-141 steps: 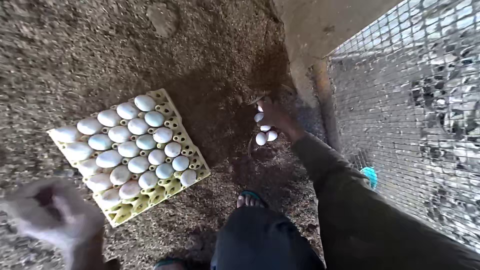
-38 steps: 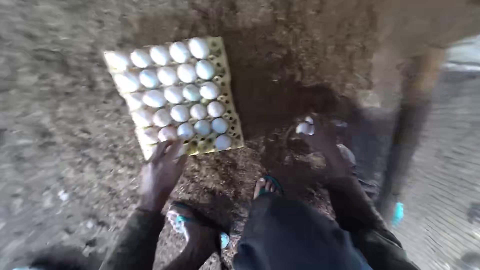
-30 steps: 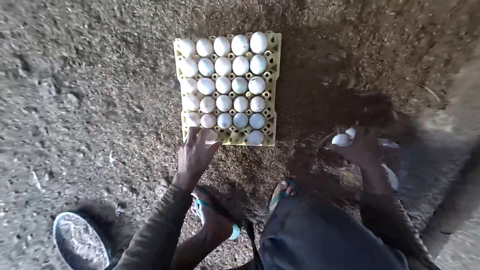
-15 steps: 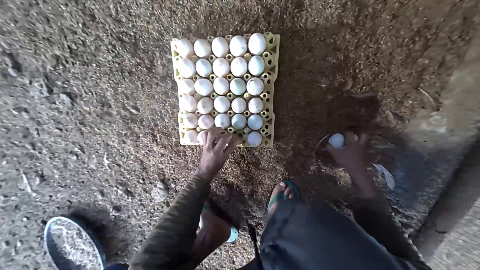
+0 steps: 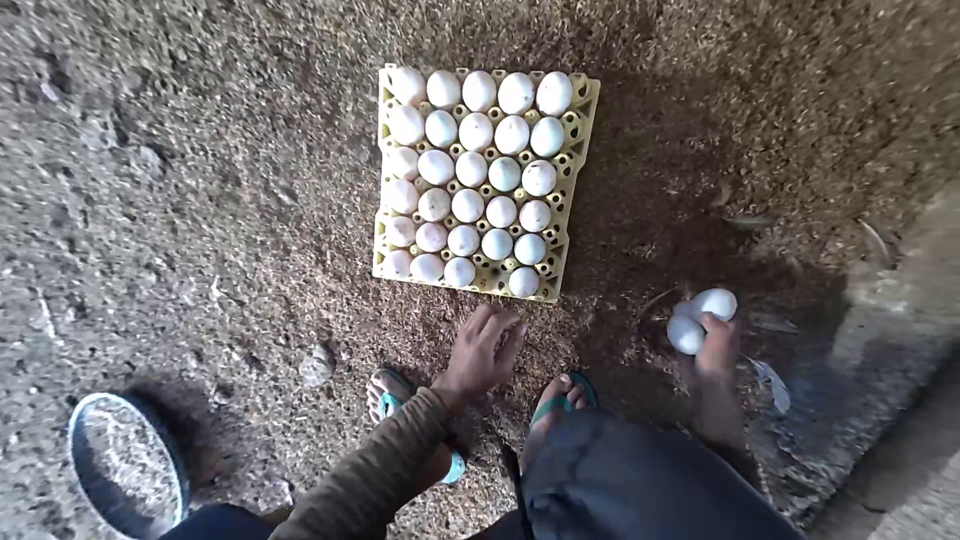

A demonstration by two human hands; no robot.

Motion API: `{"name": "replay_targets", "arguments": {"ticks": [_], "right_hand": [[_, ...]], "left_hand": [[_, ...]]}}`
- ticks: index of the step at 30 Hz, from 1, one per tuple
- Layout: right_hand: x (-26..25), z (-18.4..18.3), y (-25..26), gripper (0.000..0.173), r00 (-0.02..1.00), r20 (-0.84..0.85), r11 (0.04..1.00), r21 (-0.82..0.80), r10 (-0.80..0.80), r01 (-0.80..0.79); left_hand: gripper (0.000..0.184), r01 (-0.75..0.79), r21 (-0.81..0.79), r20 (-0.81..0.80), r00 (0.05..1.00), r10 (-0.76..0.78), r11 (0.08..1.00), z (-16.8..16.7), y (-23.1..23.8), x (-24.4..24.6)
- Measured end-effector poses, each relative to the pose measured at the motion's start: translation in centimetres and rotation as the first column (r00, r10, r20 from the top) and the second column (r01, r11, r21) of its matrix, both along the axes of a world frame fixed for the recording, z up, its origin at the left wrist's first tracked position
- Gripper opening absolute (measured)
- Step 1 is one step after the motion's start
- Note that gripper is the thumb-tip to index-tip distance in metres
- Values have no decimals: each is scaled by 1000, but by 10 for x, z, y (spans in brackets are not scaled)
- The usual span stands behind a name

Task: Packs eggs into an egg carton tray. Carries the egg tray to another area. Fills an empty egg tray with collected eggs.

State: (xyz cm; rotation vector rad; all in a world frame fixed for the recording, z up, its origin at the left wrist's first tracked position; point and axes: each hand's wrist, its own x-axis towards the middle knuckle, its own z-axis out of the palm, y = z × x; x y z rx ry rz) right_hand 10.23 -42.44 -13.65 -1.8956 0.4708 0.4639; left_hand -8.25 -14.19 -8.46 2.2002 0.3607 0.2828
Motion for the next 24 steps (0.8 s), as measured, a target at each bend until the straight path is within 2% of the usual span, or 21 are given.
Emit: {"name": "replay_targets", "arguments": {"ticks": [2,3,4,5,6,7,8,9,11,13,14,16,18,21,22,24], "right_hand": [[-3,20,10,42,997,-67,967,252,-25,41],[-4,27,13,37,996,-90,943,334,26,5],[-5,31,14,40,987,-107,916,395,117,-66],[-5,33,16,54,964,-100,881,437,245,-179],[-3,36,19,74,904,-26,821,431,426,-374],[0,39,27,80,812,52,753,346,581,-560],[3,44,35,78,705,118,669,240,699,-704],[3,48,43,70,623,147,606,144,769,-782],[0,53,55,65,543,175,539,75,821,-839],[-4,49,58,61,543,201,518,168,815,-839],[-5,47,57,55,557,176,513,240,812,-824],[-4,46,55,43,567,98,526,272,818,-805],[-4,49,57,44,605,8,585,247,796,-773],[-6,47,66,60,716,-40,702,240,697,-670],[-5,45,70,64,748,-41,731,256,662,-633],[-3,44,78,61,813,-77,794,287,577,-536]], "left_hand": [[26,11,-207,-70,997,-26,978,14,-14,15],[30,7,-325,-115,992,-47,946,21,-21,26],[37,-11,-436,-162,985,-66,900,28,-30,38],[44,-34,-524,-216,972,-94,851,35,-37,51],[52,-64,-586,-272,954,-122,808,42,-42,64],[59,-98,-622,-323,936,-140,777,46,-47,75],[63,-122,-640,-353,924,-149,759,47,-50,84],[64,-134,-646,-361,921,-146,752,45,-51,89],[56,-144,-612,-346,933,-99,778,39,-51,89],[48,-125,-572,-295,954,-61,811,38,-44,75],[45,-99,-531,-229,973,-30,842,38,-39,65],[40,-75,-404,-76,996,48,912,41,-25,46],[34,-137,-212,-12,990,138,968,40,-5,35],[29,-212,70,-19,977,213,975,19,23,28],[28,-205,129,-46,976,212,970,11,30,28],[27,-163,194,-117,975,187,967,1,37,31]]}}
